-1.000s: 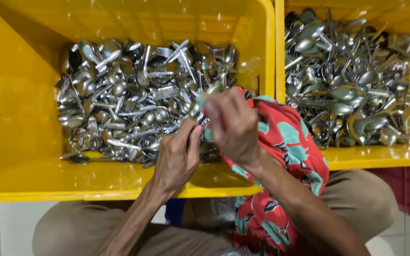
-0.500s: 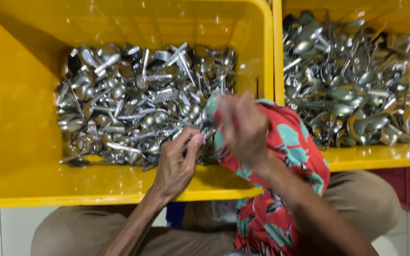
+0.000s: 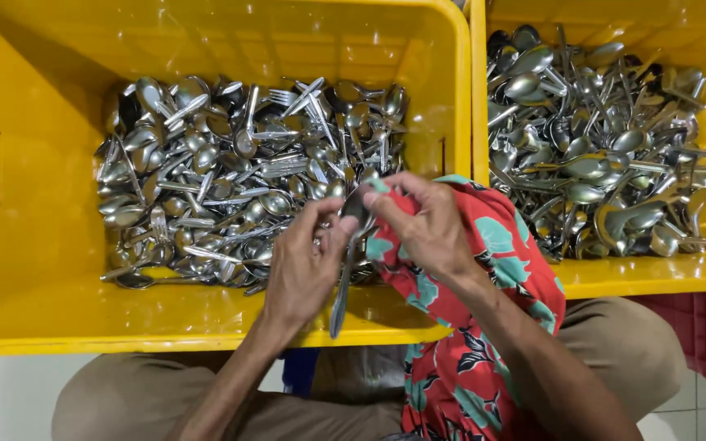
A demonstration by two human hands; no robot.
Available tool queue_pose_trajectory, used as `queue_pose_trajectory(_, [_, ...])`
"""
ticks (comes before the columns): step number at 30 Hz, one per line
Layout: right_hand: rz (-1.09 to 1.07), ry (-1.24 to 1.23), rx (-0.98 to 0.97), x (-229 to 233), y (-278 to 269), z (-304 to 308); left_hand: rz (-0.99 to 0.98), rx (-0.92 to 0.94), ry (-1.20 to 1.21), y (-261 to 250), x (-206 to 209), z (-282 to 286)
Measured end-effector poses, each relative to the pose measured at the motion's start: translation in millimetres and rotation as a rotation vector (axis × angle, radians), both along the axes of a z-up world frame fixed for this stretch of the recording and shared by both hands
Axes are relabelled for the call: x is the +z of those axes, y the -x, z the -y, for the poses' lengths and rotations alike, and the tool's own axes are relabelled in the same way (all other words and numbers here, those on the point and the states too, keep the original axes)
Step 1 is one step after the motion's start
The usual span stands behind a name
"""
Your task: Polishing stainless steel spoons and forks with a cloth and transferring them between bins.
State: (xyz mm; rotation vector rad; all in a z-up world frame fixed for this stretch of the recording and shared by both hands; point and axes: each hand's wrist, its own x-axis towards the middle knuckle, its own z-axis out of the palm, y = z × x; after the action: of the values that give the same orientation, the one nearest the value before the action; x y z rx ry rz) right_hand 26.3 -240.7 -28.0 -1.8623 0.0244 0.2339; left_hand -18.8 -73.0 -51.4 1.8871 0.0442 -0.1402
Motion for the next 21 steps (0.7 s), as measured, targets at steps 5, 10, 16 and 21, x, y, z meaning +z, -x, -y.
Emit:
queue_pose_trajectory(5, [0.394, 0.176, 0.111, -12, 9, -7, -0.108, 0.09, 0.135, -7, -24, -6])
queue_pose_trajectory(10, [0.971, 0.673, 0.283, -66, 27, -17, -0.086, 0.163, 0.067, -8, -15, -12])
queue_pose_trajectory(16, [0.573, 0.362, 0.481, -71, 77, -11, 0.104, 0.413, 0.021, -49, 1, -52])
queue_pose_trajectory(21, [0.153, 0.306, 0.659, -51, 79, -6, 0.26, 0.106, 0.35, -97, 52, -11])
